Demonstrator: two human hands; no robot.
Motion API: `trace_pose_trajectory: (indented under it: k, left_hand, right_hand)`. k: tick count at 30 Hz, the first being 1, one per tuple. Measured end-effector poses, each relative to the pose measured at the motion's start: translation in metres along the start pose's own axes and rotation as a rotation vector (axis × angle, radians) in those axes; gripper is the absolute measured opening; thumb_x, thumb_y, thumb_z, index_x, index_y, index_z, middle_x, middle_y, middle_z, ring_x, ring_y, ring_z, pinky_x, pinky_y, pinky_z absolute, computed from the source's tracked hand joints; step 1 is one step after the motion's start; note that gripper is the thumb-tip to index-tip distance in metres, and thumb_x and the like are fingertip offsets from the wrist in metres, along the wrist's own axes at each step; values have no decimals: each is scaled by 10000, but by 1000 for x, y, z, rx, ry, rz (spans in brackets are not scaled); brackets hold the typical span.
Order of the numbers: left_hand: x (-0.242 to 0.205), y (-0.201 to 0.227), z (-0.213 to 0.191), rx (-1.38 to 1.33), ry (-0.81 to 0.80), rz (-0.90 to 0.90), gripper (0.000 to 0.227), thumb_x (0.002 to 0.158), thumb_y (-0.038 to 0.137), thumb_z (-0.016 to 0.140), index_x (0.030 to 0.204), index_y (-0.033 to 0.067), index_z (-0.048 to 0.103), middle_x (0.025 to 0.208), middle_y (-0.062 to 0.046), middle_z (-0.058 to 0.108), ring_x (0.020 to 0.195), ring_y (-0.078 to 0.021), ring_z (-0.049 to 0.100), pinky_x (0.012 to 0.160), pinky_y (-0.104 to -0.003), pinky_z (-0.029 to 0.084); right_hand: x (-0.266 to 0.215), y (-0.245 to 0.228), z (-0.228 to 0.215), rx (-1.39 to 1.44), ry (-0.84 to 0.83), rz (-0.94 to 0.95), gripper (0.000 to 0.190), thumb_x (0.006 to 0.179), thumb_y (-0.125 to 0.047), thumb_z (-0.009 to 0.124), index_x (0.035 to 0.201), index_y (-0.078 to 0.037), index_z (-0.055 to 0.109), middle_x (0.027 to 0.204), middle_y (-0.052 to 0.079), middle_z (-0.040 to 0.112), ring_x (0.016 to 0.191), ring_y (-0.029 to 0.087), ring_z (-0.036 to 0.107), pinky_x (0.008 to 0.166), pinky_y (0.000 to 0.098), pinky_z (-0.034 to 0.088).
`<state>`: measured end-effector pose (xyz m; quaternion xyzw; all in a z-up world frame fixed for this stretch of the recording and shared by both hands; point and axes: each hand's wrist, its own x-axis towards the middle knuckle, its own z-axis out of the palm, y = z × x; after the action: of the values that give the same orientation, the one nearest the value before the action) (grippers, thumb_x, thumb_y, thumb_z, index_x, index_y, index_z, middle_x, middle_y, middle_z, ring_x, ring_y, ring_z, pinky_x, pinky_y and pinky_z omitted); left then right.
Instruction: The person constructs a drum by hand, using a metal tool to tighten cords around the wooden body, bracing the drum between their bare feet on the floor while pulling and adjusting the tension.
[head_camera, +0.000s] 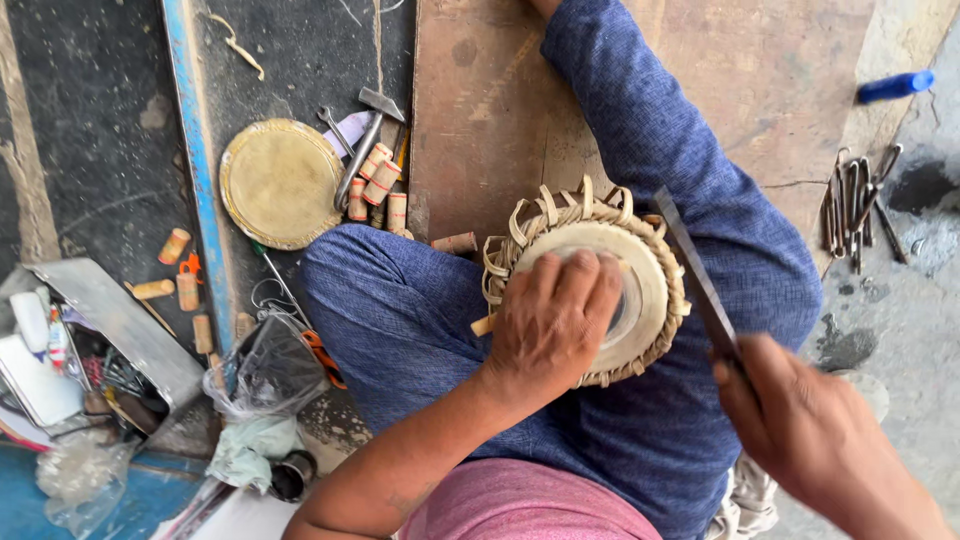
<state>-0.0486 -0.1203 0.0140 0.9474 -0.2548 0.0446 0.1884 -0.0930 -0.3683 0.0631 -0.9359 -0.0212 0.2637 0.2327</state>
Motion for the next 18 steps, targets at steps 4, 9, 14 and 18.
trace_pose_trajectory:
  k: [4,9,14,18]
  left_hand:
    - [1,3,1,-15,-34,3,295,975,182,586,1232,42,627,1103,-74,556,979,-230,569,754,-370,492]
    - [0,3,1,-15,-54,-7,316,982,192,591,1263,49,613,1110,-66,537,970,-216,565,751,-361,500]
    - [-1,5,4,32,-50,-8,305,1015,199,610,1290,66,600,1080,-47,505,947,-190,551,731,-334,505]
    - [-1,4,3,40,-40,8,327,999,205,618,1291,60,601,1077,-49,512,941,-189,561,703,-325,505]
  right_hand:
    - [-5,7,-4,-282,-381,153,251,961,-382,595,1020,-140,559,767,46,659,600,244,702,567,394,566]
    - [-1,11,-3,-325,-452,139,335,933,-390,592,1175,-159,575,874,16,659,630,186,724,543,328,591]
    - [0,14,1,-375,-458,90,334,940,-392,595,1191,-172,577,857,7,643,651,176,726,556,327,593]
    - [-3,21,5,-417,-469,65,298,945,-407,596,1109,-160,563,817,9,615,642,172,716,566,328,593]
